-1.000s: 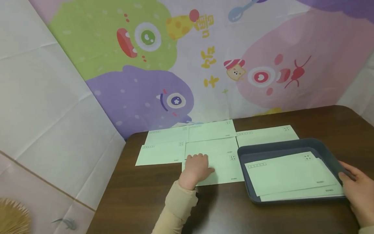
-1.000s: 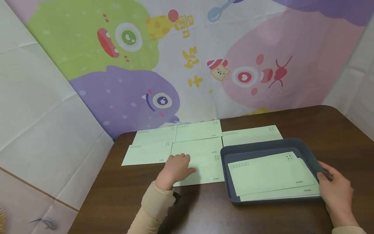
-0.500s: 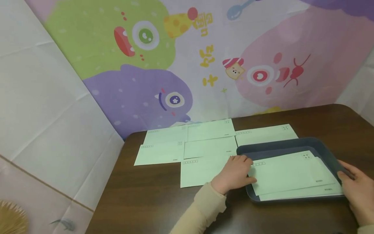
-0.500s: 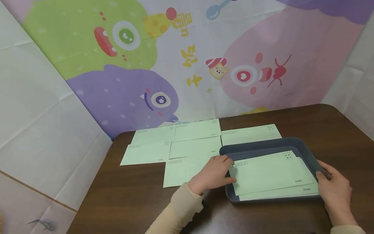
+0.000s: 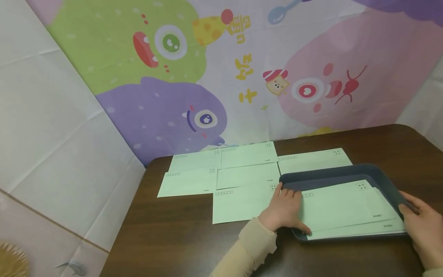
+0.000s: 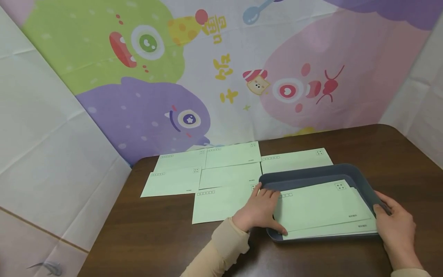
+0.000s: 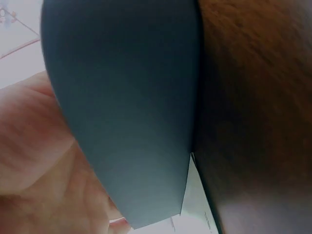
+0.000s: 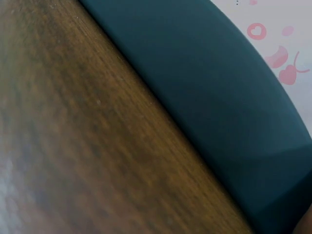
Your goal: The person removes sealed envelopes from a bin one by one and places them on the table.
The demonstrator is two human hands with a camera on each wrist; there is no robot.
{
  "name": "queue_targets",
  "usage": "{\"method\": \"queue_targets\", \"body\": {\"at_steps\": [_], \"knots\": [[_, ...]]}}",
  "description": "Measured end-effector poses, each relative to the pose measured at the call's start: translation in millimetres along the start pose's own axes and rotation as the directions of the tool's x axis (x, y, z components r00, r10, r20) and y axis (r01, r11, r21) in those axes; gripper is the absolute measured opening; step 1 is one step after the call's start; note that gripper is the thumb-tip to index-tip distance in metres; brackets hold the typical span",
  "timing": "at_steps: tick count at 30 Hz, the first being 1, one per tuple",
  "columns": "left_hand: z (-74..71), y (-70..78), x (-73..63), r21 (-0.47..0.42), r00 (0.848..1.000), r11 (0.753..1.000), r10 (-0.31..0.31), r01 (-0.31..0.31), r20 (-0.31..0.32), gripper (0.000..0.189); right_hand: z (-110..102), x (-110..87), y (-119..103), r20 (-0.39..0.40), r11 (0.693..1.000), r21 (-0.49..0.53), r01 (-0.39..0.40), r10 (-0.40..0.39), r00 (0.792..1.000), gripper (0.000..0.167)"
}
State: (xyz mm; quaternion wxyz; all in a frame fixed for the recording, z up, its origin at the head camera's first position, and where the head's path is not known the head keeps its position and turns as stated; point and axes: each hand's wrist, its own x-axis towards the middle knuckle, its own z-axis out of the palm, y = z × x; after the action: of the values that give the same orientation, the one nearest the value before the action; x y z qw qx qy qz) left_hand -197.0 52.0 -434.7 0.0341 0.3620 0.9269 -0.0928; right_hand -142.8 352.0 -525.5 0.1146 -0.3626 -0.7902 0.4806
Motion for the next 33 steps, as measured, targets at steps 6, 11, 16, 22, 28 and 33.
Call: {"method": "queue_targets", "body": {"at_steps": [6, 11, 16, 22, 28, 33], "knots": [[-1.8, 3.2, -1.7, 0.03, 1.0, 1.0, -0.003, 0.003, 0.006, 0.108, -1.2, -1.3, -2.0, -0.012, 1.0, -0.006, 0.0, 0.0, 1.0, 0.045], [-0.1, 3.6, -1.7, -0.011, 1.0, 1.0, 0.002, -0.002, 0.011, 0.106, -0.6, -0.8, -3.4, -0.026, 1.0, -0.024, -0.009, 0.008, 1.0, 0.045], [2.7, 3.0, -1.2, -0.086, 1.0, 0.996, -0.008, 0.007, -0.011, 0.109, 1.8, 2.7, 0.1, -0.032, 0.999, -0.027, -0.027, 0.027, 0.999, 0.046], [2.1, 2.8, -0.8, -0.155, 0.992, 0.988, -0.044, 0.025, -0.117, 0.099, 1.3, 0.6, -3.7, -0.052, 0.999, -0.034, -0.022, 0.02, 0.998, 0.046], [1.0, -1.4, 3.2, -0.452, 0.982, 0.891, -0.112, 0.032, -0.151, 0.061, 0.1, -1.0, -5.6, -0.05, 0.998, -0.04, -0.038, 0.036, 0.998, 0.046], [-1.5, -7.5, 4.0, -0.756, 0.981, 0.654, -0.151, 0.009, -0.119, 0.027, -0.3, 2.2, -2.7, -0.048, 0.999, -0.042, -0.026, 0.024, 0.999, 0.046]]}}
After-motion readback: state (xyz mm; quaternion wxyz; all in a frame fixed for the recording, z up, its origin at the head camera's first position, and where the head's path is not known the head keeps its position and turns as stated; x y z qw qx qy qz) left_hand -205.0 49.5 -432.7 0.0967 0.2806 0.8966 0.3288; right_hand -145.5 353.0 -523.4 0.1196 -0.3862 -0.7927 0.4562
